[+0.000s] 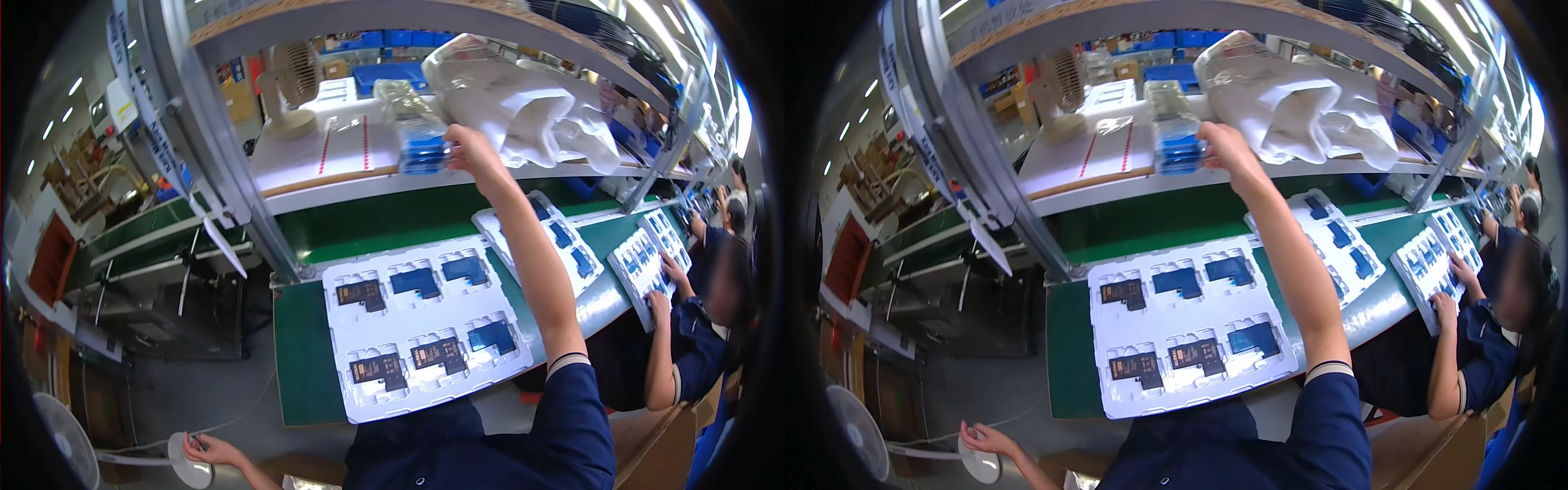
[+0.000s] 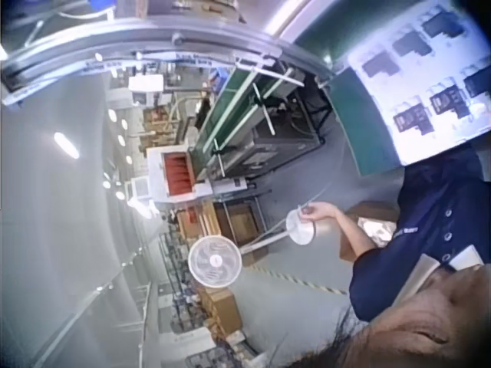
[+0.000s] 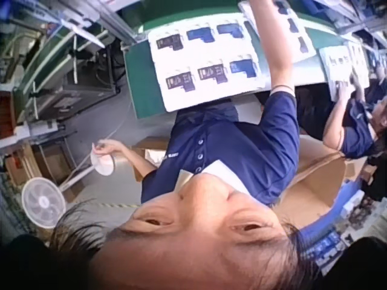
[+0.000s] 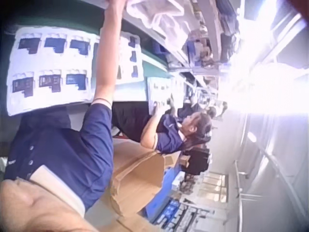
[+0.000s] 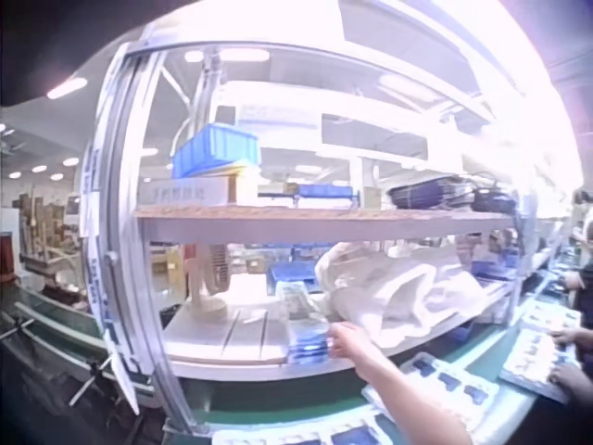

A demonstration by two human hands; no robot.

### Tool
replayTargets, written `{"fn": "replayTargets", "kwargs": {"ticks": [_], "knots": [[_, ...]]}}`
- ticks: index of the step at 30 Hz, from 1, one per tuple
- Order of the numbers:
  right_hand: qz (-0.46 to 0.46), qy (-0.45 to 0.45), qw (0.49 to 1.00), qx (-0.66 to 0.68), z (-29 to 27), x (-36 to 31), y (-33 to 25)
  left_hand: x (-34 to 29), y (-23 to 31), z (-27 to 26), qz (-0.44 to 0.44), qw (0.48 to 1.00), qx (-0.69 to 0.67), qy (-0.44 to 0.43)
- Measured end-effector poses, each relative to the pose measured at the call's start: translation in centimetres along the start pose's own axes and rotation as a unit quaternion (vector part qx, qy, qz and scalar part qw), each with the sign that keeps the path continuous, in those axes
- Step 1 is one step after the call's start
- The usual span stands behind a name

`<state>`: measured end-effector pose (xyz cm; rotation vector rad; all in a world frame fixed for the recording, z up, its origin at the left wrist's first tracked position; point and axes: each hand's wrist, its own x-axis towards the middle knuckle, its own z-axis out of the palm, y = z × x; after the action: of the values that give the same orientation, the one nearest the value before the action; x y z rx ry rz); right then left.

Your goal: Assembling electronic components into a tray at a factory workstation.

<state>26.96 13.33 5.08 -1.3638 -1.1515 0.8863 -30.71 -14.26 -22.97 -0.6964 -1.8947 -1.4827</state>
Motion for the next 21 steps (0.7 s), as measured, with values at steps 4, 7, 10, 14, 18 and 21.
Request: {"fn": "replayTargets", "kwargs": {"ticks": [4, 7, 10, 14, 18, 21], "knots": [[-0.074, 0.030, 0.996, -0.030, 1.4, -0.8, -0.2, 0.9, 11.7, 3.9, 0.173, 0.955, -0.230, -0.066], [-0.113, 0.080, 0.985, -0.099, 2.2, 0.5, 1.0, -0.5, 21.7, 5.1, 0.244, 0.903, -0.311, -0.168], [-0.125, 0.084, 0.979, -0.135, 1.9, -0.3, 0.8, -1.6, 28.7, 7.1, 0.345, 0.815, -0.401, -0.237], [-0.175, 0.088, 0.967, -0.164, 0.1, -2.3, 1.2, -2.6, 37.4, 9.2, 0.442, 0.713, -0.463, -0.286], [-0.077, -0.019, 0.995, -0.061, -1.4, -4.7, 1.1, -4.2, 41.4, 10.7, 0.398, 0.686, -0.515, -0.326], [-0.050, -0.041, 0.997, 0.044, -2.2, -5.2, 2.6, -5.1, 44.1, 10.9, 0.399, 0.669, -0.524, -0.343]]}}
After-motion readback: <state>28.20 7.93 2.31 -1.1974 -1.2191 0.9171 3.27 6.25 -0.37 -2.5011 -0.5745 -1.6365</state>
